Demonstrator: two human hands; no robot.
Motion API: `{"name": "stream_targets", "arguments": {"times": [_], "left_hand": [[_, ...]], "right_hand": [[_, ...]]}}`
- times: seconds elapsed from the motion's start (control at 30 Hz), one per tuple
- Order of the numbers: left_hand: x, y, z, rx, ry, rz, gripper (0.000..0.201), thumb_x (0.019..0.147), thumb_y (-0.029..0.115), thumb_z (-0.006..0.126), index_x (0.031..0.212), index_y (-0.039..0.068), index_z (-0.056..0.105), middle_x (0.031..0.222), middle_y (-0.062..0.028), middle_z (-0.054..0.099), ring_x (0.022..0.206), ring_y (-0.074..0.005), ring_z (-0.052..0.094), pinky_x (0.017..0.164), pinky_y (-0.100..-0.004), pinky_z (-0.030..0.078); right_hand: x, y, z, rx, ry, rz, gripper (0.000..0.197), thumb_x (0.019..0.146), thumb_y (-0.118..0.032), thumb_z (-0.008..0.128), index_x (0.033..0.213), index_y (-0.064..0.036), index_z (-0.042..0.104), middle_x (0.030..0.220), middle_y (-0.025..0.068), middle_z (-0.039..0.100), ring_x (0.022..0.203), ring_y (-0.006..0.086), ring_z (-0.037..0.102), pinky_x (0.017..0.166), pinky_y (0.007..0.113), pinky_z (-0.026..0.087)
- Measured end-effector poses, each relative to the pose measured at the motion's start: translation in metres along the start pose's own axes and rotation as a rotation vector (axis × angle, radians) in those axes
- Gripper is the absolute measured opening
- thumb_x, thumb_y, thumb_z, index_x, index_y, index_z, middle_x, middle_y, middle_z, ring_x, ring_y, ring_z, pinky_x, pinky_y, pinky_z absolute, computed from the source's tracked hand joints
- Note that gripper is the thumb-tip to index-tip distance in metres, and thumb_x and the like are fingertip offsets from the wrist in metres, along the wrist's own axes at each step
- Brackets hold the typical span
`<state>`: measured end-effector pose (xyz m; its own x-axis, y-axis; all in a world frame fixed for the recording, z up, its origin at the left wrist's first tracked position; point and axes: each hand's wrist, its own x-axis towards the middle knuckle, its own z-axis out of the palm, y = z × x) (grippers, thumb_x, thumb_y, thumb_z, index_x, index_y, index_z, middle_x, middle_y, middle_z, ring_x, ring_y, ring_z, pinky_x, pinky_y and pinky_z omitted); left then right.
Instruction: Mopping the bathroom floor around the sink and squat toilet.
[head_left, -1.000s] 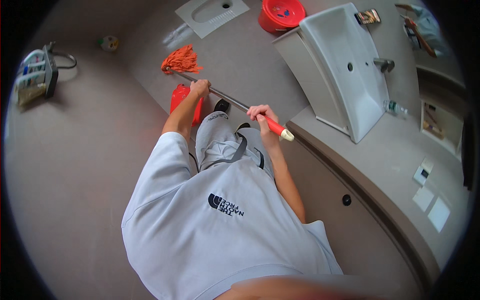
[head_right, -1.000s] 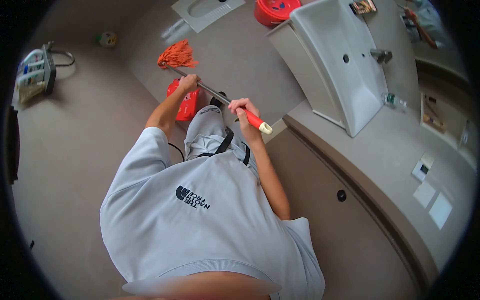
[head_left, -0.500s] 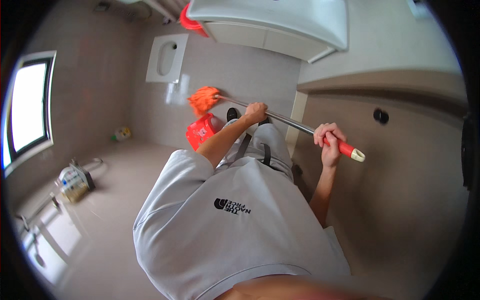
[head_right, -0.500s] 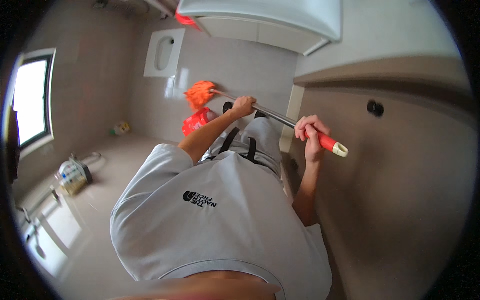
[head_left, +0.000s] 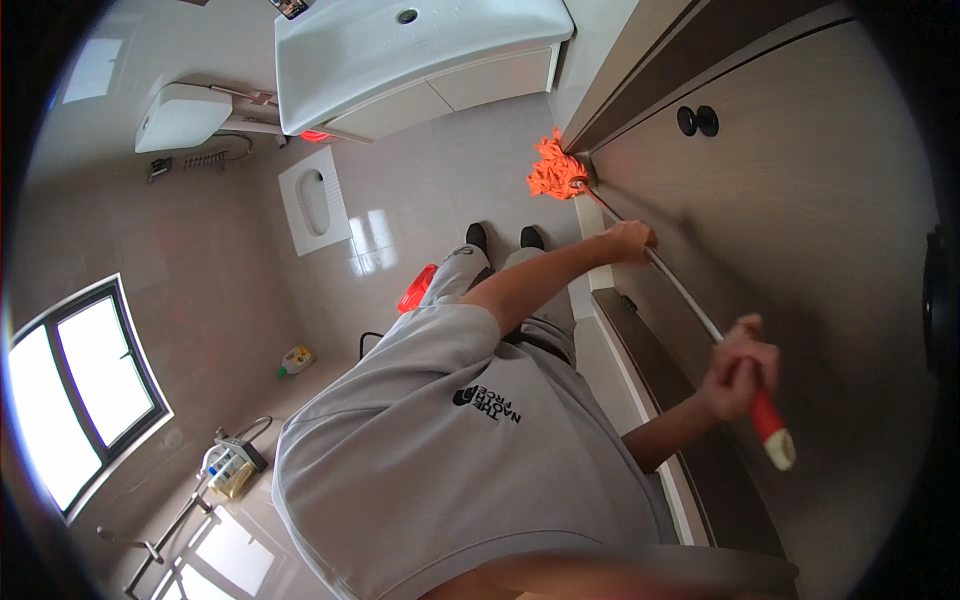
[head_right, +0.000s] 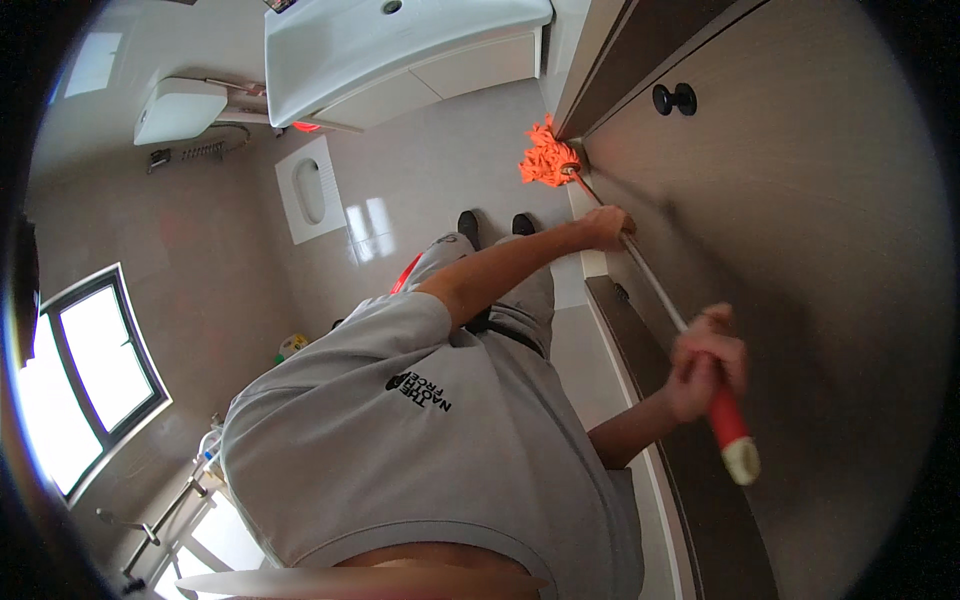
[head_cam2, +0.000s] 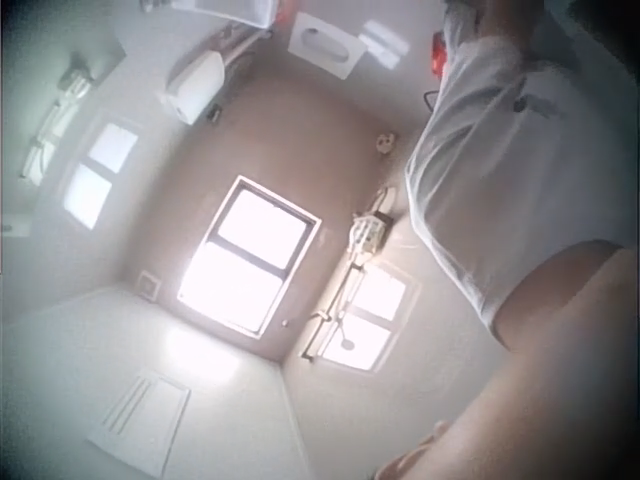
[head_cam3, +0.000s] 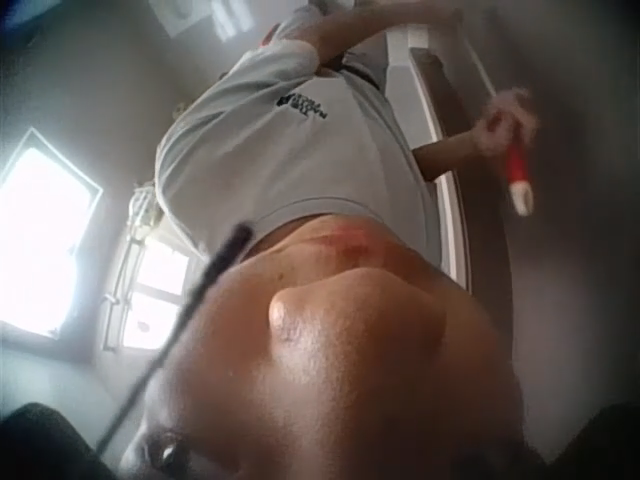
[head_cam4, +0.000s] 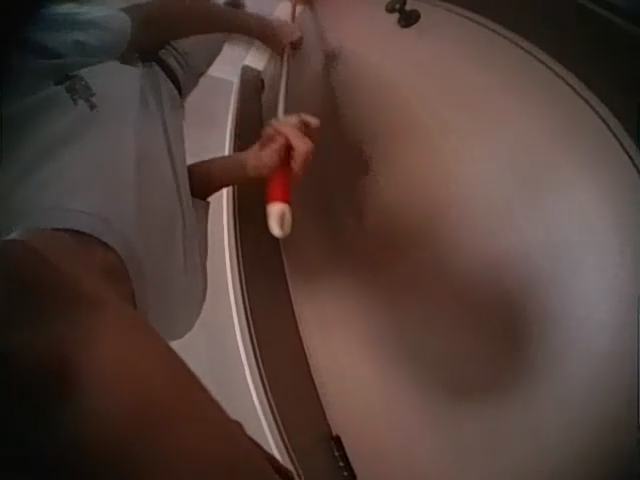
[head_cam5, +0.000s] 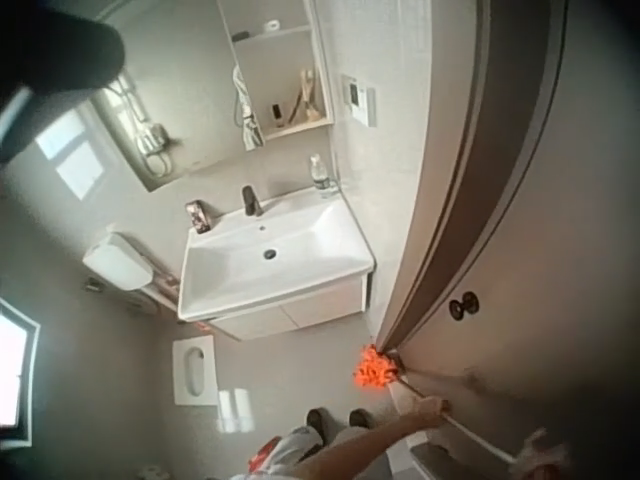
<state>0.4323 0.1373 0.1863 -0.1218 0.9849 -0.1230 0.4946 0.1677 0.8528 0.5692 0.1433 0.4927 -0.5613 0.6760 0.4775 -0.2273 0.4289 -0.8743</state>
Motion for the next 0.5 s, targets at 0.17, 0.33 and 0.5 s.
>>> {"name": "stream_targets", "arguments": {"times": [0.17,0.33,0.5], "left_hand": [[-0.008,-0.001,0.018,-0.019,0.061,-0.086,0.031,0.073,0.026,0.071,0.099,0.009,0.073,0.096,-0.0154,0.07,0.097,-0.0345,0.067,0.086,-0.0452,0.054],[-0.079,-0.068,0.012,0.025,0.053,-0.355,0.029,0.076,0.027,0.068,0.098,0.009,0.072,0.097,-0.0176,0.07,0.096,-0.0341,0.068,0.085,-0.0448,0.055],[-0.191,-0.13,-0.038,-0.117,0.192,-0.58,0.023,0.077,0.022,0.064,0.095,0.012,0.073,0.099,-0.0167,0.071,0.096,-0.0342,0.068,0.084,-0.044,0.056]], "right_hand": [[0.004,0.01,-0.026,-0.011,0.165,0.057,0.02,0.088,-0.019,0.039,0.085,-0.0041,0.052,0.044,-0.0012,0.031,0.04,0.0097,0.031,0.091,0.04,0.038],[-0.012,0.043,0.036,0.037,0.05,0.127,0.019,0.088,-0.022,0.042,0.079,-0.0066,0.048,0.046,-0.0006,0.037,0.041,0.0111,0.037,0.083,0.036,0.036],[-0.024,0.064,0.151,0.156,-0.126,0.254,0.021,0.086,-0.024,0.042,0.078,-0.0058,0.047,0.048,0.0007,0.039,0.042,0.0127,0.037,0.064,0.031,0.038]]}}
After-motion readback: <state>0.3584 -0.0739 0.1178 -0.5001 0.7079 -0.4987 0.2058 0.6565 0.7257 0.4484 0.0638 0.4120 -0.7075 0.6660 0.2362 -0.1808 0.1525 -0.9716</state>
